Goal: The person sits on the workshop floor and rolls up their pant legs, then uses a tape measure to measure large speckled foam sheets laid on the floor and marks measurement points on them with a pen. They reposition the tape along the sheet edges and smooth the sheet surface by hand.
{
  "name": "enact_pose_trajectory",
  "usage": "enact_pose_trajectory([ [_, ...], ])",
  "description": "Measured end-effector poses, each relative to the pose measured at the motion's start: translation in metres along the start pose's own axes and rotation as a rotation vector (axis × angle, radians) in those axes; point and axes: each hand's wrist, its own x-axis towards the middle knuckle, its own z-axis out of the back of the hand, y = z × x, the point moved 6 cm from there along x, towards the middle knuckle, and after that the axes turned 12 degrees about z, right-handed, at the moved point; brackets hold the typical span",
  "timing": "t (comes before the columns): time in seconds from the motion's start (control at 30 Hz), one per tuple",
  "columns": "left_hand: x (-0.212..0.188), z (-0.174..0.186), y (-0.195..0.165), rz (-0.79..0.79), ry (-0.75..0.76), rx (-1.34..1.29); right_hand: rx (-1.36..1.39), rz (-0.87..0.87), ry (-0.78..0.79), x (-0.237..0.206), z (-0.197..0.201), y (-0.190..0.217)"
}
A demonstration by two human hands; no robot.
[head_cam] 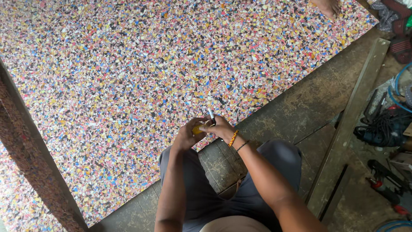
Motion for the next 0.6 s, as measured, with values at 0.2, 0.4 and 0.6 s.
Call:
enact_pose_trajectory([
  [0.2,0.0,0.044,0.034,-0.112,-0.23,0.15,0.119,0.052,-0.241,0.009,0.035,0.0],
  [0.4,-0.04,0.115,0.078,0.071,-0.476,0.298,0.376,0.366,-0.665,-0.018,0.129,0.069],
  [0.6,-0.051,0.133,0.09,0.16,-0.474,0.374,0.448,0.561,-1.015,-0.047,0.178,0.117],
])
